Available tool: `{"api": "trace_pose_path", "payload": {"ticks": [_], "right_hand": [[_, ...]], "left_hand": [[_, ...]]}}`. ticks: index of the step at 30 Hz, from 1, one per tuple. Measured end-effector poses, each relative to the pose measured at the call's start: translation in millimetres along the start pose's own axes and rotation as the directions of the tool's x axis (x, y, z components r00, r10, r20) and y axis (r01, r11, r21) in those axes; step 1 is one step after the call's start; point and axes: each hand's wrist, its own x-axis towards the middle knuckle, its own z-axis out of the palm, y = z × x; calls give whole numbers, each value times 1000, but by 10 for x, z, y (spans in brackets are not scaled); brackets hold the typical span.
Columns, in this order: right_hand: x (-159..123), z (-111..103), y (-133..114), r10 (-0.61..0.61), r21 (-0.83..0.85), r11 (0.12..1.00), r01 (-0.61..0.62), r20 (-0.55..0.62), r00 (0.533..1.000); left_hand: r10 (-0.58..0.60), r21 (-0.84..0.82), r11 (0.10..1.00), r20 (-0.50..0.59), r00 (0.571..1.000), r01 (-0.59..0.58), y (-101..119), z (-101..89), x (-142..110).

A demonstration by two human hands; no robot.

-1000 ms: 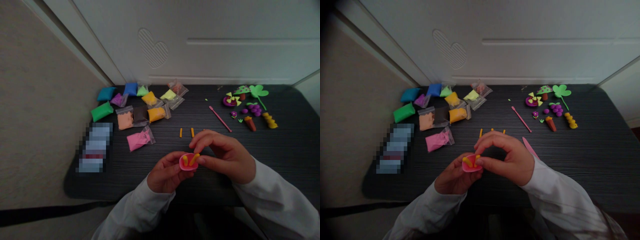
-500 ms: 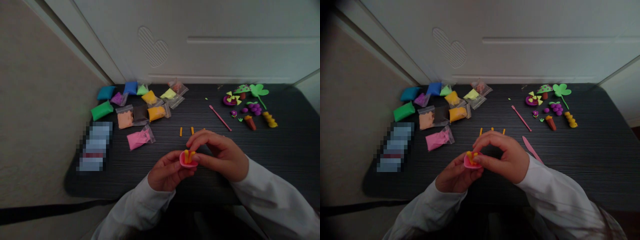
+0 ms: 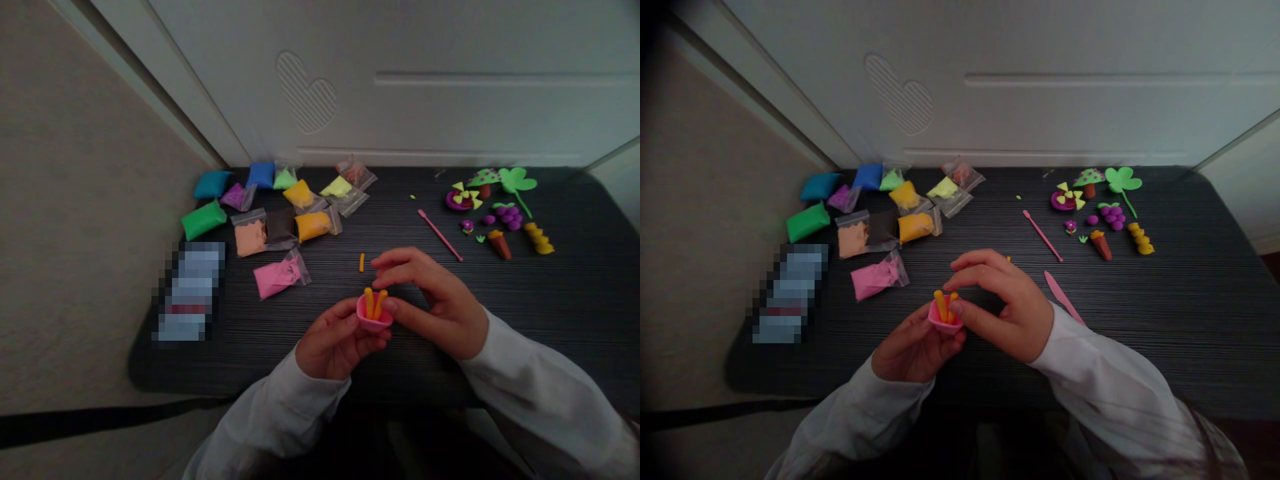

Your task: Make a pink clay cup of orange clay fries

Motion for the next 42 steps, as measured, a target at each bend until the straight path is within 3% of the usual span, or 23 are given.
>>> {"api": "trace_pose_path", "payload": {"ticks": [3, 5, 7, 9, 12, 16, 24, 29, 31, 34, 37, 42], "right_hand": [[12, -147, 104, 38, -10, 999, -40, -183, 982], [27, -266, 224, 61, -48, 995, -88, -400, 914], [45, -361, 358, 91, -138, 973, -185, -508, 856], [65, -409, 479, 68, -328, 914, -240, -457, 887], [84, -408, 611, 102, -572, 795, -204, -206, 973], [91, -340, 679, 189, -708, 674, -212, -112, 976], [137, -56, 608, 149, -749, 652, -120, -28, 988], [162, -109, 579, 144, -630, 765, -135, -37, 989], [168, -147, 514, 168, -488, 854, -180, -68, 983], [163, -153, 368, 238, -143, 956, -258, -144, 961], [139, -92, 236, 282, 133, 955, -264, -149, 948], [115, 24, 152, 256, 200, 951, -237, -74, 964]], "left_hand": [[22, -23, 999, -78, 997, -24, 25, -7, 6], [56, -62, 996, -153, 987, -66, 55, -17, 19], [95, -103, 987, -224, 970, -120, 84, -23, 35], [122, -135, 977, -276, 953, -164, 103, -20, 46], [134, -162, 968, -315, 940, -193, 113, -2, 49], [135, -164, 967, -326, 936, -197, 107, 12, 46], [119, -152, 974, -289, 950, -168, 86, -30, 52], [118, -142, 977, -264, 957, -160, 84, -57, 52], [111, -137, 979, -256, 960, -149, 80, -65, 54], [97, -133, 982, -248, 964, -133, 68, -71, 58], [93, -109, 987, -238, 967, -122, 53, -62, 60], [90, -60, 993, -205, 975, -105, 43, -41, 61]]}}
